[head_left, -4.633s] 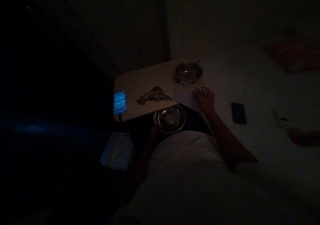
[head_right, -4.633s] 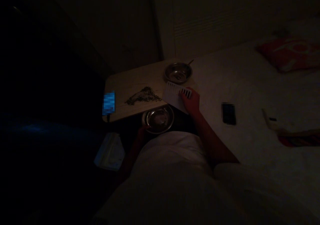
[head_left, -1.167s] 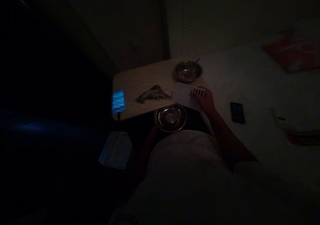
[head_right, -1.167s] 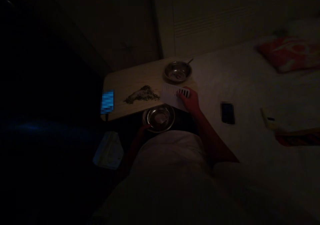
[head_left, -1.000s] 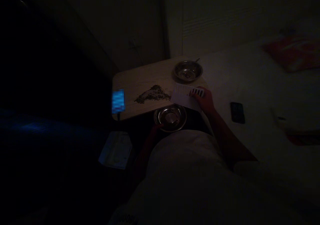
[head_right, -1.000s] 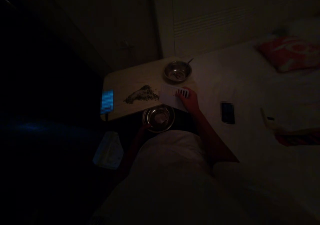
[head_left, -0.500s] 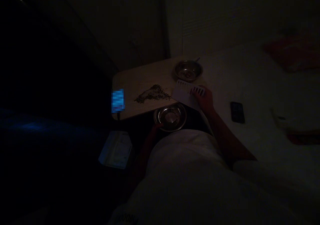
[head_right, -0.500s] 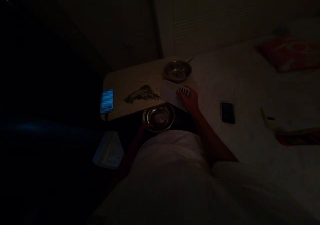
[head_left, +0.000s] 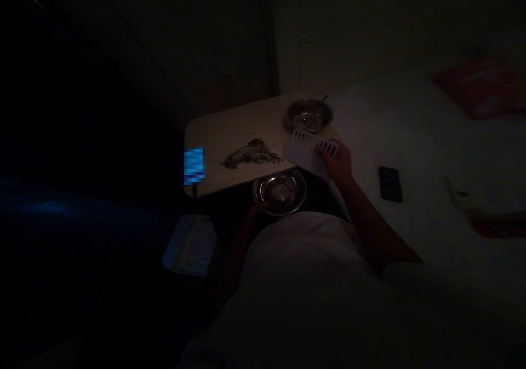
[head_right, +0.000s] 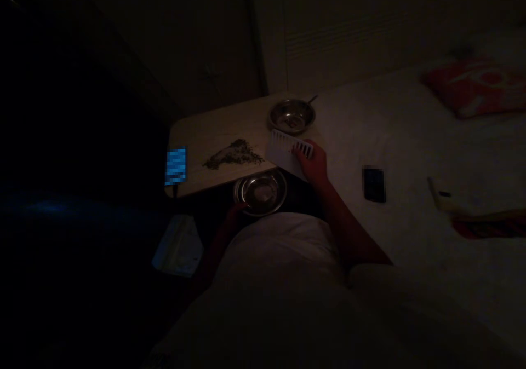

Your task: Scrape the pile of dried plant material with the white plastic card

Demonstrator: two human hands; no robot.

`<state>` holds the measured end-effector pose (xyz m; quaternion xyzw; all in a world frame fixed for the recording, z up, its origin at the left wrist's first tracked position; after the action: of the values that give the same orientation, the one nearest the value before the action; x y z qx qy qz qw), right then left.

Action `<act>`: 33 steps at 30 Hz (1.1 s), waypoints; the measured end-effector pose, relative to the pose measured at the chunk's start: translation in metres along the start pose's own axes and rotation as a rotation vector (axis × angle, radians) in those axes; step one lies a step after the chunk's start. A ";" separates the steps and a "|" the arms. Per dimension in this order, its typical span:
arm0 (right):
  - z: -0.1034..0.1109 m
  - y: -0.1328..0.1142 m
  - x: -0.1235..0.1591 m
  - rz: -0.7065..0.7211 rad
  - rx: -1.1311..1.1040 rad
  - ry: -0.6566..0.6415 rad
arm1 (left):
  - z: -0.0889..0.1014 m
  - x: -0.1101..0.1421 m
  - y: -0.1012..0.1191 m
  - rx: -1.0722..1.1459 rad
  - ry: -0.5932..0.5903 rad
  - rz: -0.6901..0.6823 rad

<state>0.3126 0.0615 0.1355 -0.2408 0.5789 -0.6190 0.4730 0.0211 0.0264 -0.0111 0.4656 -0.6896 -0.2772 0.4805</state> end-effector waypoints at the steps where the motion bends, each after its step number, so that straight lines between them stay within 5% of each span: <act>1: 0.000 0.000 0.000 0.004 0.003 0.005 | 0.000 -0.001 0.001 -0.004 0.004 0.000; 33: -0.002 0.006 0.000 0.006 0.025 -0.026 | -0.004 -0.001 0.003 -0.063 0.017 0.032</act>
<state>0.3125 0.0638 0.1297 -0.2414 0.5655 -0.6216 0.4853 0.0238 0.0289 -0.0074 0.4411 -0.6839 -0.2872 0.5051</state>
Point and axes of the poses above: each hand's wrist, its own x-axis away from the middle knuckle, its own z-axis out of the back of the hand, y = z × x, the point moved 4 cm from there along -x, towards the middle knuckle, and after that the axes turned 8 degrees about -z, right-handed, at the moved point
